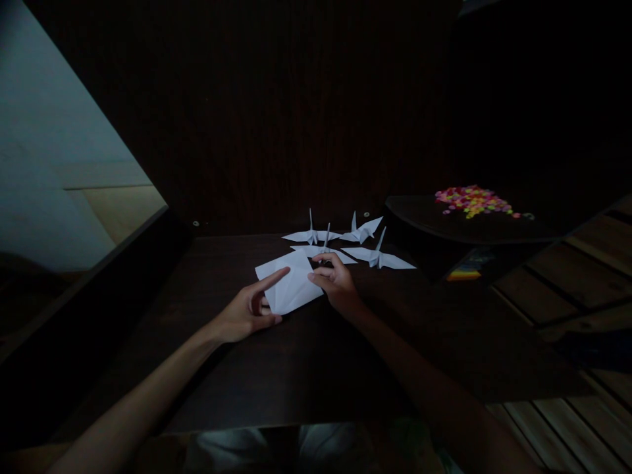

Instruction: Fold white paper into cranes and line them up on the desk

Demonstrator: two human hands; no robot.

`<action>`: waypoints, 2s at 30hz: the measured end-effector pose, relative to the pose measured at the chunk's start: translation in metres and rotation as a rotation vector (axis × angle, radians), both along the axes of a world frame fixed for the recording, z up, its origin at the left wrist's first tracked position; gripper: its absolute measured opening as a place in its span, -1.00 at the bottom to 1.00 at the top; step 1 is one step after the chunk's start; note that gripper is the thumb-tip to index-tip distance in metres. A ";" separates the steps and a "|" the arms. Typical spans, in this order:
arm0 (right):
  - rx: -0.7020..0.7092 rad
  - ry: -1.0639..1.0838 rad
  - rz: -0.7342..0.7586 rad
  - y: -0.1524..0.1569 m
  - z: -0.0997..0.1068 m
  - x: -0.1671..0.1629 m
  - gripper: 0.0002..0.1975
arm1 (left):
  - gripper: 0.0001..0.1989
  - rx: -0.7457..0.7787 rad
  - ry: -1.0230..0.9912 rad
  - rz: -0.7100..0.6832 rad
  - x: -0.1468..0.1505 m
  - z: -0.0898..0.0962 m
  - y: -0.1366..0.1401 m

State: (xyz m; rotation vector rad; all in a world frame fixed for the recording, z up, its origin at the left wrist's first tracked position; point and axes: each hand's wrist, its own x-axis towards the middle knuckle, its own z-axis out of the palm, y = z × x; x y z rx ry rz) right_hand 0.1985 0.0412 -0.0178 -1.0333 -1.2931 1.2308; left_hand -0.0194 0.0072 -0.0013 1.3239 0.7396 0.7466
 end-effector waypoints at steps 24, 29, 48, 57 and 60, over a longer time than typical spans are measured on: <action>-0.079 0.041 -0.087 0.003 -0.006 -0.001 -0.78 | 0.05 0.051 0.008 -0.052 -0.002 -0.002 -0.001; -0.060 0.004 -0.135 0.004 -0.005 0.000 -0.79 | 0.01 0.119 -0.020 -0.109 -0.004 0.000 0.002; 0.321 -0.547 0.087 0.001 -0.017 0.004 -0.85 | -0.47 0.350 0.444 -0.028 -0.032 0.001 0.030; 0.692 -0.822 0.359 -0.004 -0.020 0.004 -0.85 | -0.64 0.785 0.820 -0.053 -0.039 -0.002 0.031; 0.684 -0.838 0.400 -0.005 -0.020 0.006 -0.70 | -0.60 0.825 0.826 -0.103 -0.037 -0.002 0.030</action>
